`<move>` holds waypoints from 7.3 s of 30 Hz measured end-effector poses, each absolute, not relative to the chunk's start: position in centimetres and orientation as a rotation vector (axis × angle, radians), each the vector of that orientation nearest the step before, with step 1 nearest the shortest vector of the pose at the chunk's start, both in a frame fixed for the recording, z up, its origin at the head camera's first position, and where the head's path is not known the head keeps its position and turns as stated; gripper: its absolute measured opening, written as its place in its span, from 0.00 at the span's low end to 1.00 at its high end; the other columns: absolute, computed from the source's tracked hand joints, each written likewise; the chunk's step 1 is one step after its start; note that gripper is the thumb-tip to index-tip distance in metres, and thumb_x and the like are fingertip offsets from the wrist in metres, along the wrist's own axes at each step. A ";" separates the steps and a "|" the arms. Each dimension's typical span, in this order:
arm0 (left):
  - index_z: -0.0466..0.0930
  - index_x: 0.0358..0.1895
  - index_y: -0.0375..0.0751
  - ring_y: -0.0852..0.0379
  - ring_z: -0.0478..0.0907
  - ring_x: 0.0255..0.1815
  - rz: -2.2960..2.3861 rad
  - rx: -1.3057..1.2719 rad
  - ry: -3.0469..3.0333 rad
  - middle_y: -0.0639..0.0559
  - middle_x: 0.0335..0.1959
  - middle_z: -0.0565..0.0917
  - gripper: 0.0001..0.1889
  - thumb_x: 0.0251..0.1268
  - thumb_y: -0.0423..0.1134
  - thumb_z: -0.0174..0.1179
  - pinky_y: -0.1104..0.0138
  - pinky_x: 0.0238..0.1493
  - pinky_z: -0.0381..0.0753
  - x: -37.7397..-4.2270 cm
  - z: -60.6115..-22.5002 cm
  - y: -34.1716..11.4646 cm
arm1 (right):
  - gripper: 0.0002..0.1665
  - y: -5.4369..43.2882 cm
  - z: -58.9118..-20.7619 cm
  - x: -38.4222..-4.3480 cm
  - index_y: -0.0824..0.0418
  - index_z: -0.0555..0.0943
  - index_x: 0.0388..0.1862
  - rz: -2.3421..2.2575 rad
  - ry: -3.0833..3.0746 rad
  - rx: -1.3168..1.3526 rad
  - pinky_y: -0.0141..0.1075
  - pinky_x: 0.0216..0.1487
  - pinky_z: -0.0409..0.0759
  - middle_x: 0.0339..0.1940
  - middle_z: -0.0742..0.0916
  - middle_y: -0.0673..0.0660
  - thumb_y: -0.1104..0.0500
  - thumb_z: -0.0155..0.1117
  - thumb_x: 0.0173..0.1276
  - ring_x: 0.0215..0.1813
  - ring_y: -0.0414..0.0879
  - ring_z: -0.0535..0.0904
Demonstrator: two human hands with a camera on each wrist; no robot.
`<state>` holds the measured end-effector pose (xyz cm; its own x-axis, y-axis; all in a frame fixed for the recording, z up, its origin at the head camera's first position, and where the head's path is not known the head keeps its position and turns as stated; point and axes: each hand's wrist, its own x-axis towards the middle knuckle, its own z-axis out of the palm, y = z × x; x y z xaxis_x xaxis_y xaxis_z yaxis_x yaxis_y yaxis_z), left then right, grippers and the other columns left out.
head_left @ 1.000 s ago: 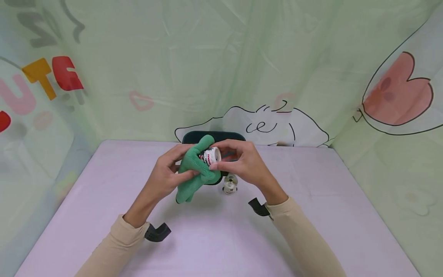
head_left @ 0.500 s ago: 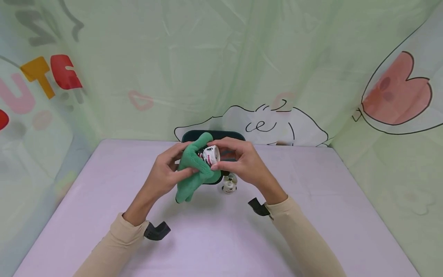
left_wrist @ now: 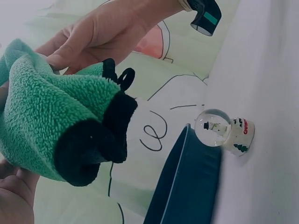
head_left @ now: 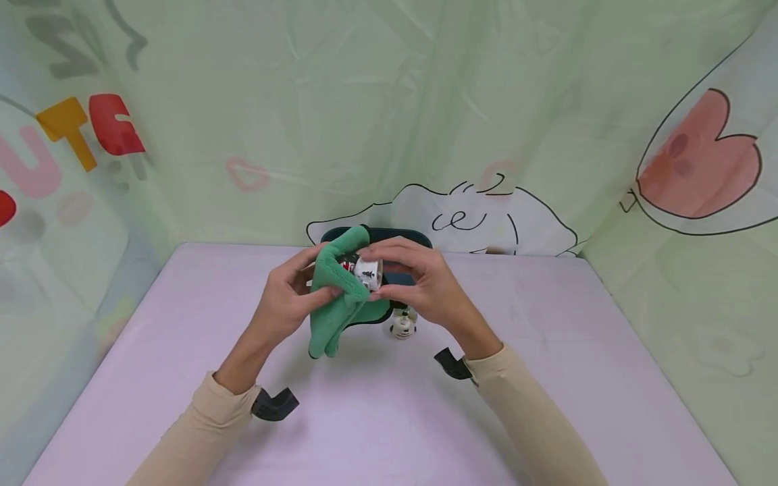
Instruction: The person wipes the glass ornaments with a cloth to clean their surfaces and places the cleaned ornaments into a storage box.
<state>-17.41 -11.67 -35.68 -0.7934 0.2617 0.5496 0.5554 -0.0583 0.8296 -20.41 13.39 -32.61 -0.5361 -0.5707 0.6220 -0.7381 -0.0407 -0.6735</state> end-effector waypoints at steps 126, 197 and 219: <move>0.72 0.70 0.35 0.52 0.82 0.55 -1.889 -0.883 -2.052 0.42 0.60 0.78 0.33 0.59 0.19 0.67 0.62 0.49 0.87 -17.5 -35.7 -11.5 | 0.28 13.7 -31.9 -20.1 0.59 0.83 0.60 1.470 -2.196 1.273 0.42 0.47 0.88 0.52 0.85 0.52 0.65 0.79 0.59 0.48 0.45 0.86; 0.71 0.70 0.32 0.52 0.82 0.55 -2.073 -0.811 -1.989 0.50 0.63 0.78 0.34 0.59 0.28 0.72 0.65 0.50 0.86 -17.7 -35.8 -11.3 | 0.29 13.3 -32.0 -20.2 0.65 0.84 0.58 1.668 -2.069 1.262 0.44 0.51 0.87 0.50 0.87 0.56 0.73 0.78 0.55 0.47 0.50 0.87; 0.75 0.68 0.41 0.55 0.78 0.56 -1.582 -0.947 -2.100 0.48 0.60 0.79 0.35 0.55 0.25 0.74 0.65 0.48 0.87 -18.0 -36.5 -11.2 | 0.20 13.3 -31.8 -19.8 0.62 0.87 0.49 1.637 -2.291 0.992 0.39 0.39 0.88 0.38 0.89 0.54 0.62 0.81 0.57 0.34 0.46 0.87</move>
<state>-17.97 -11.16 -36.47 -0.7175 0.3011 0.6281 0.6868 0.1555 0.7100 -19.75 13.26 -31.77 -0.7684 -0.4219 0.4813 -0.5920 0.1830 -0.7849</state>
